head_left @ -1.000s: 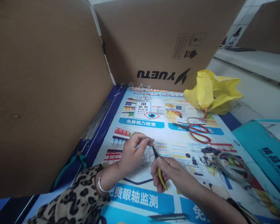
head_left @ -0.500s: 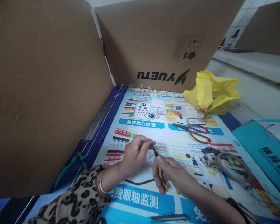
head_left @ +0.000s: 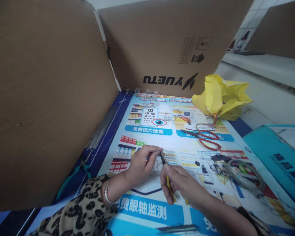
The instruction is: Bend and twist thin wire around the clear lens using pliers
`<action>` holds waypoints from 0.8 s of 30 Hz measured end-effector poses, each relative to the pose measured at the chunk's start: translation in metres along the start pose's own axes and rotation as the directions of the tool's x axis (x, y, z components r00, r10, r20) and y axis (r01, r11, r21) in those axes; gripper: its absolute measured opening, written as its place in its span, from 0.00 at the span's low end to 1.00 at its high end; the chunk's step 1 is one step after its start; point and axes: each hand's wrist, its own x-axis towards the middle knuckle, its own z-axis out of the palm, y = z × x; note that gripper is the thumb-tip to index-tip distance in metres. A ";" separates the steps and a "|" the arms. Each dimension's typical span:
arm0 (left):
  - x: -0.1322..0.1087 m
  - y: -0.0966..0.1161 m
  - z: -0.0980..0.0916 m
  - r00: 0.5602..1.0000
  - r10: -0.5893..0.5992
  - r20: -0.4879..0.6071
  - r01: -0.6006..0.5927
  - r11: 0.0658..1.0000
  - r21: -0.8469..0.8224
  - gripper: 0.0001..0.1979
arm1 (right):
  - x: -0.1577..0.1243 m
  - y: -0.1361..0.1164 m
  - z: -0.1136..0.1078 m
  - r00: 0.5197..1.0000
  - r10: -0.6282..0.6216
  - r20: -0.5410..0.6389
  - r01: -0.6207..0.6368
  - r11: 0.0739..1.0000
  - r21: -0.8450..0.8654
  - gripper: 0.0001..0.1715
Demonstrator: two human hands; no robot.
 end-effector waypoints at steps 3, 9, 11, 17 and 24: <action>0.000 0.000 0.001 1.000 0.027 0.003 -0.027 1.000 0.007 0.08 | 0.000 0.002 0.000 1.000 0.001 0.001 -0.001 1.000 0.014 0.29; 0.001 0.000 0.002 0.998 0.063 -0.017 -0.062 0.998 0.031 0.07 | -0.001 0.000 0.002 1.000 -0.004 -0.024 0.004 1.000 -0.023 0.28; 0.002 0.000 0.002 0.997 0.070 -0.026 -0.069 0.997 0.034 0.06 | -0.001 0.000 0.003 0.999 -0.005 -0.042 0.003 0.999 -0.043 0.27; 0.006 0.003 0.000 0.999 0.044 -0.025 -0.045 0.999 -0.007 0.03 | -0.001 -0.002 0.001 0.998 -0.013 -0.056 0.006 0.993 -0.122 0.28; 0.012 0.012 -0.004 0.981 -0.187 0.046 0.193 0.958 -0.213 0.05 | -0.001 -0.002 -0.002 0.995 0.029 -0.091 -0.046 0.980 -0.194 0.26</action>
